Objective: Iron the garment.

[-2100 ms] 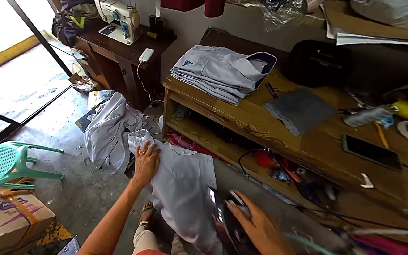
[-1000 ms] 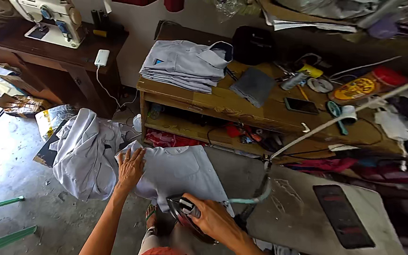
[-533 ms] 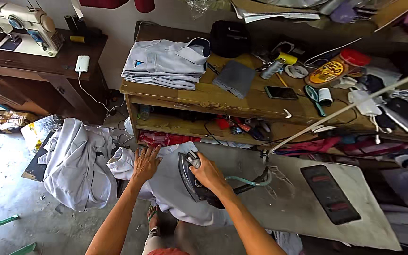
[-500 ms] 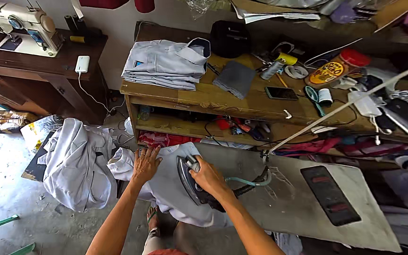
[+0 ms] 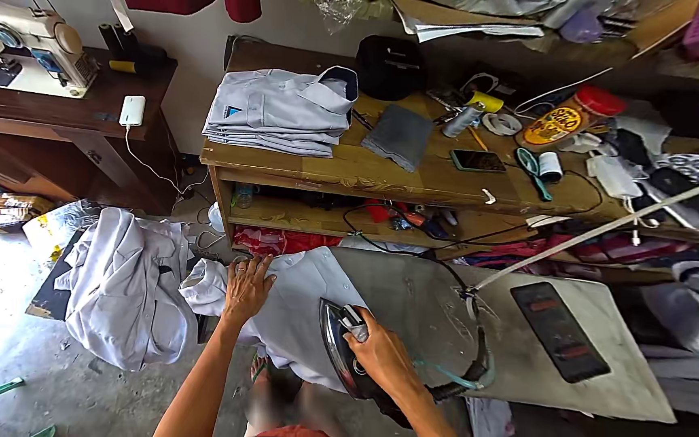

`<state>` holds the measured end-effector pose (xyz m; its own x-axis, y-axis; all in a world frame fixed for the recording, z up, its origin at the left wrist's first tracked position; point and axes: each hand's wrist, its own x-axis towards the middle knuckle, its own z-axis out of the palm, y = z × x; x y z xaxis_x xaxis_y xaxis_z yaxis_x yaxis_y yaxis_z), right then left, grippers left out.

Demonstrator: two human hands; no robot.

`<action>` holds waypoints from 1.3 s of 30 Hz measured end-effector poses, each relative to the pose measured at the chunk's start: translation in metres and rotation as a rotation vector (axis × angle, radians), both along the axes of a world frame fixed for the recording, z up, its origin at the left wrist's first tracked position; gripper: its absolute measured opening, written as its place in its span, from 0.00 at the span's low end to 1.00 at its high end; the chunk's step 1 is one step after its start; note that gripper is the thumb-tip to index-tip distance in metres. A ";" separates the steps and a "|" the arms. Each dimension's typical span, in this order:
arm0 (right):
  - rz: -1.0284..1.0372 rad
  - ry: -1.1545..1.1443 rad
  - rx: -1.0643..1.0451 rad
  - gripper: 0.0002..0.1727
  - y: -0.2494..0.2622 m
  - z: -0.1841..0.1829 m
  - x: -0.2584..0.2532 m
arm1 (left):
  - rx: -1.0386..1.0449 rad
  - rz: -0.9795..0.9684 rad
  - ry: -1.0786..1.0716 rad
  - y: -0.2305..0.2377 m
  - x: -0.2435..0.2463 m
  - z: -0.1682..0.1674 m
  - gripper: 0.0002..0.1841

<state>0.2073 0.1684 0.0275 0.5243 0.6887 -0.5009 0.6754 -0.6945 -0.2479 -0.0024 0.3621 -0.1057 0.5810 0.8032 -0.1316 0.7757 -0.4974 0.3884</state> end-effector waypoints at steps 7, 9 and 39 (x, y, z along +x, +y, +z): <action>-0.078 0.072 0.012 0.38 0.006 0.001 0.004 | 0.017 0.010 -0.009 0.000 0.000 -0.001 0.31; -0.032 0.080 -0.021 0.35 0.006 0.001 0.002 | 0.023 0.012 -0.003 0.000 0.000 -0.001 0.31; -0.043 -0.005 0.220 0.40 -0.064 -0.016 0.351 | -0.460 0.146 0.024 -0.224 0.147 0.080 0.28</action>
<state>0.5581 0.1048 0.0118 0.5581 0.7578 -0.3380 0.6478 -0.6525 -0.3932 0.1444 0.1382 -0.0257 0.4590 0.7314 -0.5044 0.8359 -0.1632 0.5240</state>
